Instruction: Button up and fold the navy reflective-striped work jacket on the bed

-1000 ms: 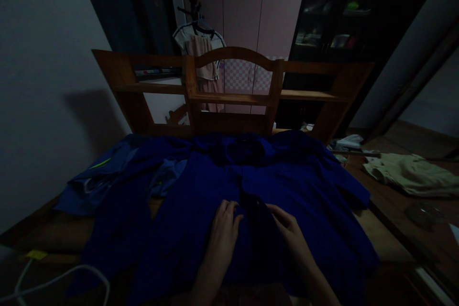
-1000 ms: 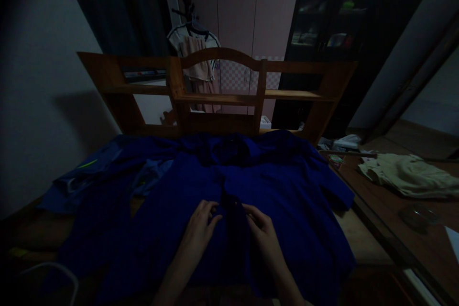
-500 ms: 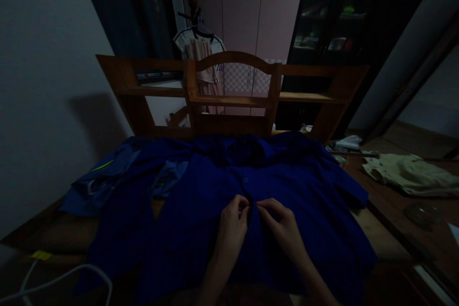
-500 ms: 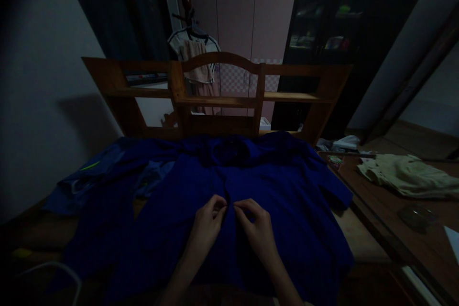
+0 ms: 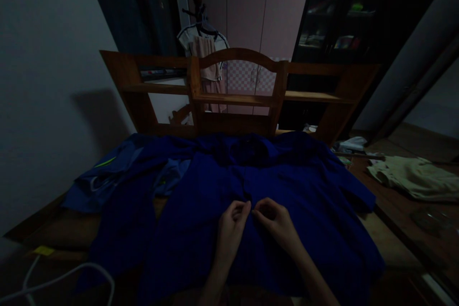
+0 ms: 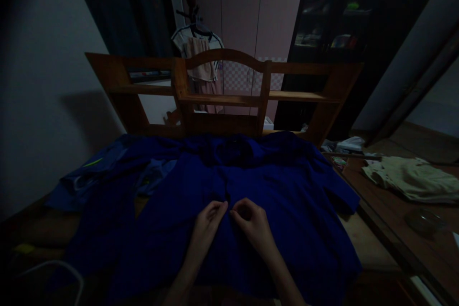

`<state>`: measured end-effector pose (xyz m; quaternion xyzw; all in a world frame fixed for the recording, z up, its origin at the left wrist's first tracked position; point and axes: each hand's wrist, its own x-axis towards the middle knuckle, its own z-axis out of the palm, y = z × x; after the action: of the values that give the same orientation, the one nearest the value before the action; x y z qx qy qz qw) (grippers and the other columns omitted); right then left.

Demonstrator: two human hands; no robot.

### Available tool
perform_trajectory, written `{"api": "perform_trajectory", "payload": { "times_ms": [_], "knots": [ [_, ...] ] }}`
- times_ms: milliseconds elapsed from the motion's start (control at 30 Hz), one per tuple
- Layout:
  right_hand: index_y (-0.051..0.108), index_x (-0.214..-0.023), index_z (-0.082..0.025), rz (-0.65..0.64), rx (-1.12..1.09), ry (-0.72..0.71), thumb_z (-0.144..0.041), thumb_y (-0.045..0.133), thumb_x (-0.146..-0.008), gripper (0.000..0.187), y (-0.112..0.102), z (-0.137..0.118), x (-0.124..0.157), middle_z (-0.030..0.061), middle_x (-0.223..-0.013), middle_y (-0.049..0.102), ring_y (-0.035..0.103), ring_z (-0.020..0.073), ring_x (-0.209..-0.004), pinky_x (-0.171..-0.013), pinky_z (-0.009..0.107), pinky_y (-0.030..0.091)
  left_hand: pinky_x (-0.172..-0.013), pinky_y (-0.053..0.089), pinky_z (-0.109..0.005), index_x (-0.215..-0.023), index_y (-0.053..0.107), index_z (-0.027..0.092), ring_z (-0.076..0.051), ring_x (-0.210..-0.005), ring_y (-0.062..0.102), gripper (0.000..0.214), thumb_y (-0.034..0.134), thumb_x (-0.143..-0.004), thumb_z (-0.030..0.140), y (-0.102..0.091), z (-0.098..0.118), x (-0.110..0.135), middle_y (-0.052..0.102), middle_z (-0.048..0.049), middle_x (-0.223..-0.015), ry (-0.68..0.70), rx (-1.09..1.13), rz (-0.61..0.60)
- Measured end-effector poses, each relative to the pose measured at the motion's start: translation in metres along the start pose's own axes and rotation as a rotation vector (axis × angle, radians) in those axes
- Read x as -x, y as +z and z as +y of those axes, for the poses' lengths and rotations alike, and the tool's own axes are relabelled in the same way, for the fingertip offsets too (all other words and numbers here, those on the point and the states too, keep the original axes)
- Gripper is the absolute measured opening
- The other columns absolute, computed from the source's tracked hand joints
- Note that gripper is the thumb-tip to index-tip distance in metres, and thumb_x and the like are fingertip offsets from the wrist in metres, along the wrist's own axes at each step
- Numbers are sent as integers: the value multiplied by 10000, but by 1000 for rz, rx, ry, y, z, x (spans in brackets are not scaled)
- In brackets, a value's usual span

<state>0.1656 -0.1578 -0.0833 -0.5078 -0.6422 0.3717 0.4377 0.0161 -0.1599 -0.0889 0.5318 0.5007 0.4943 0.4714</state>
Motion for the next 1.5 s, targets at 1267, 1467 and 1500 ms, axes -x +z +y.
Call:
{"api": "perform_trajectory", "payload": {
  "times_ms": [1267, 1467, 1500],
  "knots": [
    [533, -916, -205, -18, 193, -122, -255, 565, -844, 93, 2, -6, 8, -12, -836, 570, 539, 108, -719, -650, 218, 401, -758, 468, -240, -935, 557, 151, -175, -860, 633, 192, 568, -815, 301, -4, -15, -7, 639, -54, -853, -20, 111, -48],
    [515, -913, -198, 29, 203, -102, -298, 517, -877, 106, 2, -7, 9, -3, -831, 577, 546, 117, -719, -645, 221, 398, -788, 467, -237, -928, 559, 151, -163, -873, 631, 234, 625, -782, 322, -3, -15, -8, 645, -59, -882, -43, 199, -24],
    [517, -910, -197, 34, 205, -101, -294, 498, -888, 101, 2, -7, 9, -1, -833, 579, 550, 120, -733, -657, 222, 398, -790, 467, -236, -931, 557, 151, -162, -872, 631, 245, 636, -774, 323, -3, -15, -8, 647, -60, -882, -53, 212, -24]
  ]
}}
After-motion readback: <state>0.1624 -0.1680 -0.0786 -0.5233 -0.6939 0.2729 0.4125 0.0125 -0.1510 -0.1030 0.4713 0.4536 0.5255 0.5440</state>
